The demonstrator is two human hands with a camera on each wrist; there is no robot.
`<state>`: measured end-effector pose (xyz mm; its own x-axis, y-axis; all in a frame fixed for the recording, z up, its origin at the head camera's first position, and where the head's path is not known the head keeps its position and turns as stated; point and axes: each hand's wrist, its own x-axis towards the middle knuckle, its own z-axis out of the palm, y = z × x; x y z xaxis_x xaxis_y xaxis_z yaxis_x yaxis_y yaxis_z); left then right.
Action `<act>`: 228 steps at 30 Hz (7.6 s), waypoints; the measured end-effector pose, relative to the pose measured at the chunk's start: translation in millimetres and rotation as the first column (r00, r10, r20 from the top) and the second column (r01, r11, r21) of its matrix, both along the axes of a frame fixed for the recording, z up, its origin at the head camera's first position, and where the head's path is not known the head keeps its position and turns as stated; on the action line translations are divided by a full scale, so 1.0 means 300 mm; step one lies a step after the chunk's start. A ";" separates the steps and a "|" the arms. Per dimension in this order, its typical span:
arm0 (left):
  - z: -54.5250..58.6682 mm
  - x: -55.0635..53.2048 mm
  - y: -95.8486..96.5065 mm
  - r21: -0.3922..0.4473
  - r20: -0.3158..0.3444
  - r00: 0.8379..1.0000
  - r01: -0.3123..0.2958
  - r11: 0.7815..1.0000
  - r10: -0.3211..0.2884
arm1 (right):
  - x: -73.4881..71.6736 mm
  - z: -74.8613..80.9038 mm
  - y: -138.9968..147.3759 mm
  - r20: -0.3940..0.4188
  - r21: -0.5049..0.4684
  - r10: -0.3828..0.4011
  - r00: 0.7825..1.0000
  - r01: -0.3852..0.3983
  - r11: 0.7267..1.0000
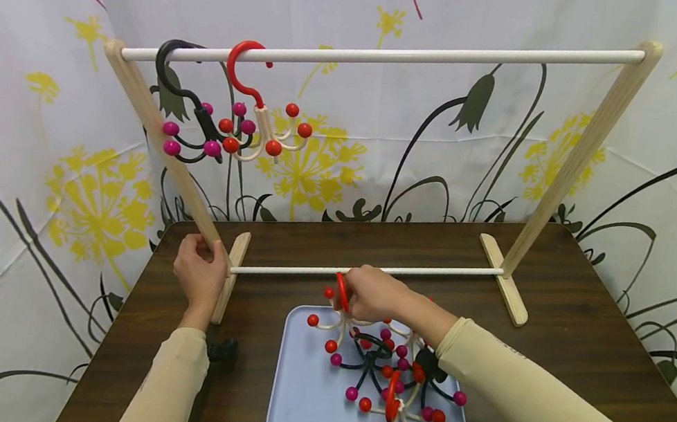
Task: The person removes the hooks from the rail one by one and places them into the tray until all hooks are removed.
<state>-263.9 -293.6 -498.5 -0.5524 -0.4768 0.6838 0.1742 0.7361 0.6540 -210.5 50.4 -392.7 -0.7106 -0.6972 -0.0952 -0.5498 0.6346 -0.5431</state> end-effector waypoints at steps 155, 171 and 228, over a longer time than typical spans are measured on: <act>0.009 0.001 0.011 -0.019 0.007 1.000 -0.001 1.000 0.001 | -0.255 0.597 -0.307 -0.097 -0.445 -0.407 0.908 0.326 0.834; 0.010 -0.001 -0.002 -0.018 -0.006 1.000 0.000 1.000 0.000 | -0.254 0.588 -0.308 -0.161 -0.445 -0.452 0.877 0.344 0.827; -0.002 -0.004 0.000 -0.019 -0.038 0.999 0.018 1.000 -0.019 | -0.006 0.110 -0.198 -0.037 -0.128 0.038 0.999 -0.042 0.991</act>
<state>-265.1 -293.5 -499.1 -0.5341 -0.4537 0.7133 0.2127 0.7445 0.6328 -212.3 -9.0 -359.7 -0.6834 -0.7298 0.0211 -0.5929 0.5379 -0.5993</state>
